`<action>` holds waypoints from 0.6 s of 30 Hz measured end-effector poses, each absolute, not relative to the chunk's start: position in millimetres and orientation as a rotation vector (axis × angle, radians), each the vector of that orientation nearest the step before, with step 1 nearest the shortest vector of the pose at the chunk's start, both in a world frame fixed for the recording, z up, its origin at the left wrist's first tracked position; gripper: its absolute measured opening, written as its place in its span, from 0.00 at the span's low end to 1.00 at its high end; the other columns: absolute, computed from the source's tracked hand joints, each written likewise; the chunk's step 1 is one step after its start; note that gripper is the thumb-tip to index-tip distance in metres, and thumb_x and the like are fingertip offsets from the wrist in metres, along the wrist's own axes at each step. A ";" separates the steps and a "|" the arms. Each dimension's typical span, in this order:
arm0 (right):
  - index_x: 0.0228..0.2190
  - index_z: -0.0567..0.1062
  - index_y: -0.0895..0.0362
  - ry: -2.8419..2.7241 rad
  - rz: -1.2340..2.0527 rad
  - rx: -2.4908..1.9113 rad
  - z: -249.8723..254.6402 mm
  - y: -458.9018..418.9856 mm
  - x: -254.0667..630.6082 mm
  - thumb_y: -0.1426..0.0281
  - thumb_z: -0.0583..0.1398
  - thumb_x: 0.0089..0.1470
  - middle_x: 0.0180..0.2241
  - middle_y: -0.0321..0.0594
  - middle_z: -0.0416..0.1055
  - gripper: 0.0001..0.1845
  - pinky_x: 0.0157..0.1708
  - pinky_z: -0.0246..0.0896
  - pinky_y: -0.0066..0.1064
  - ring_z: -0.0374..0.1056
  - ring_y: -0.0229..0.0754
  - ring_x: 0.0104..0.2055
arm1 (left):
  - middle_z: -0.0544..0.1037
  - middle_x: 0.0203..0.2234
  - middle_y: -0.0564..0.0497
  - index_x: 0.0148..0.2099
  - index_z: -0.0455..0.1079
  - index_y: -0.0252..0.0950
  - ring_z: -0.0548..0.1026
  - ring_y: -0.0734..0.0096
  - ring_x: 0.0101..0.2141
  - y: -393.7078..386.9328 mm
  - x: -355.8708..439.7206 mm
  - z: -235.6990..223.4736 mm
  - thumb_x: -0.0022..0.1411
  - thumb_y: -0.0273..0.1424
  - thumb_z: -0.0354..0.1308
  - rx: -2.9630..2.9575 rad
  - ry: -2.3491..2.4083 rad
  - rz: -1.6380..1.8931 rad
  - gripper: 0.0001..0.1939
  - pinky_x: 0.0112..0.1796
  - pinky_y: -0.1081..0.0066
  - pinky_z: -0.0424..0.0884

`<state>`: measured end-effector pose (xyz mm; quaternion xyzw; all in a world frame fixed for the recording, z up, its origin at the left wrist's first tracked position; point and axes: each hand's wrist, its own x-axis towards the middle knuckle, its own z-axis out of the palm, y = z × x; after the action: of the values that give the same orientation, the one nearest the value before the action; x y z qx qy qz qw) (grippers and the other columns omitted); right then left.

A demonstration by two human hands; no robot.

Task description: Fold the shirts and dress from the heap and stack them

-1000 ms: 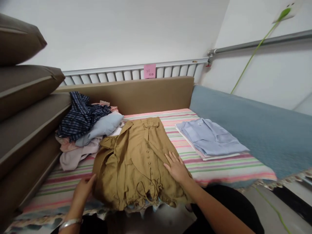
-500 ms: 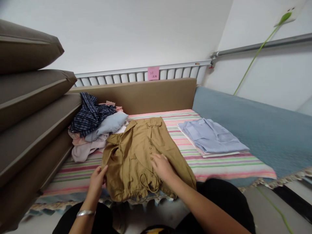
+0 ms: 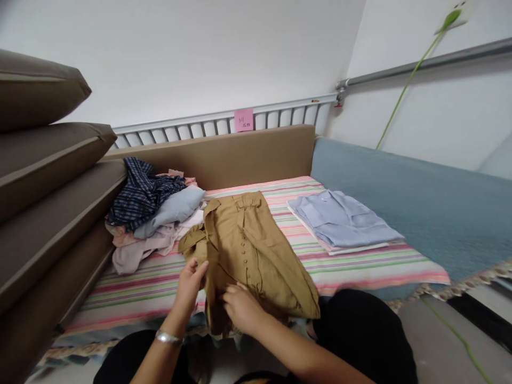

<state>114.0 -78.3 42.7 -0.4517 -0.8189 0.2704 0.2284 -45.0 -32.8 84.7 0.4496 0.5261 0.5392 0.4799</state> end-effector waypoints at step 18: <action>0.38 0.70 0.56 -1.120 1.412 -1.619 93.0 80.7 144.9 0.59 0.57 0.51 0.37 0.42 0.72 0.16 0.35 0.62 0.28 0.70 0.37 0.36 | 0.77 0.38 0.45 0.40 0.71 0.36 0.73 0.65 0.42 -19.5 -38.0 47.3 0.58 0.23 0.48 1.793 1.564 0.333 0.12 0.42 0.70 0.65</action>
<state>144.9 80.7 93.0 -0.6255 -0.4328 0.5457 0.3517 -38.0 -19.5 47.3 0.6959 0.6070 0.1293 0.3612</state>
